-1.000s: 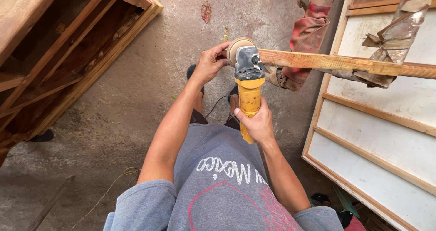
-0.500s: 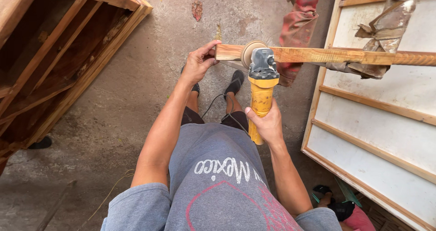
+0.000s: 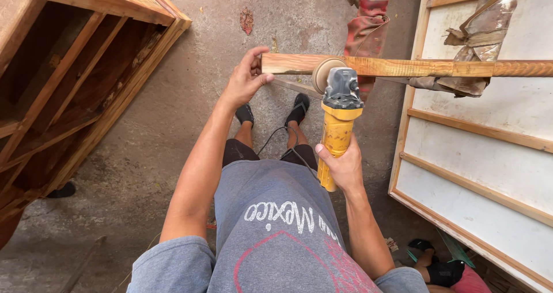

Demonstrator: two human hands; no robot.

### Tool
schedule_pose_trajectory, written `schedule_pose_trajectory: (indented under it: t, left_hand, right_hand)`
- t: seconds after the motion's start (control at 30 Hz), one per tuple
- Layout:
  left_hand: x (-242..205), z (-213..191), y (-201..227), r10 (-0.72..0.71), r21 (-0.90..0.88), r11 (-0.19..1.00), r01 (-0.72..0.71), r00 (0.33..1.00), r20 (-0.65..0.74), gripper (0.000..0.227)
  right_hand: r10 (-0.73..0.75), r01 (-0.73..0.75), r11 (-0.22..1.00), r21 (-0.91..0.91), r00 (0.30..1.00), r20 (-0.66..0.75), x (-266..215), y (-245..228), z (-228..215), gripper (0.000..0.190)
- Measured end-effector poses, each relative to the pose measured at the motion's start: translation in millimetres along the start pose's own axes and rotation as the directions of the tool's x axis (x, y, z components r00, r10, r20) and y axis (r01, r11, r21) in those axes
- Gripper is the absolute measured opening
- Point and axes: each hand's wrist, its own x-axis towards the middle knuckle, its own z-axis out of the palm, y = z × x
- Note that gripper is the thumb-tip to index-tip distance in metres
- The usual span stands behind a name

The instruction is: The person sands a decorative wooden spindle and a square wooden post using a power sander, holding the wood pieces by hand and turning them to reach all sides.

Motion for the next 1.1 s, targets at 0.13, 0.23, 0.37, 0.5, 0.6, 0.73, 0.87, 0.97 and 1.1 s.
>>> schedule_pose_trajectory:
  t: [0.13, 0.23, 0.37, 0.5, 0.6, 0.73, 0.87, 0.97, 1.1]
  left_hand:
    - [-2, 12, 17, 0.011, 0.273, 0.962, 0.013, 0.996, -0.087, 0.070]
    - [-4, 13, 13, 0.065, 0.343, 0.939, -0.023, 0.992, -0.112, 0.055]
    - [-5, 12, 6, 0.083, 0.325, 0.945, -0.041, 0.990, -0.114, 0.053]
    - [-5, 9, 2, 0.109, 0.341, 0.938, -0.067, 0.988, -0.106, 0.055]
    - [-4, 9, 2, 0.090, 0.266, 0.962, -0.063, 0.992, -0.092, 0.052]
    - [-4, 9, 3, 0.096, 0.313, 0.948, -0.060, 0.990, -0.101, 0.054]
    - [-4, 9, 1, 0.092, 0.301, 0.952, -0.054, 0.989, -0.113, 0.055]
    - [-3, 8, -2, 0.087, 0.320, 0.946, -0.042, 0.988, -0.125, 0.058]
    - [-3, 10, -4, 0.113, 0.259, 0.962, -0.083, 0.988, -0.104, 0.056]
  right_hand:
    - [-0.027, 0.032, 0.989, -0.146, 0.999, 0.034, 13, -8, 8, 0.064]
    - [-0.027, 0.039, 0.982, -0.185, 0.997, 0.066, 22, -10, 17, 0.069]
    - [-0.011, 0.032, 0.970, -0.240, 0.996, 0.088, 26, -12, 28, 0.073]
    - [-0.024, 0.054, 0.962, -0.266, 0.993, 0.113, 28, -16, 37, 0.075]
    - [-0.031, 0.064, 0.962, -0.266, 0.991, 0.129, 28, -21, 43, 0.071]
    - [-0.025, 0.061, 0.960, -0.273, 0.991, 0.133, 27, -26, 43, 0.070]
    - [0.026, -0.006, 0.971, -0.238, 0.996, 0.083, 28, -23, 29, 0.068]
    - [0.057, -0.048, 0.976, -0.213, 0.998, 0.037, 29, -17, 8, 0.064]
    - [0.069, -0.065, 0.983, -0.171, 0.997, 0.017, 32, -7, -12, 0.062]
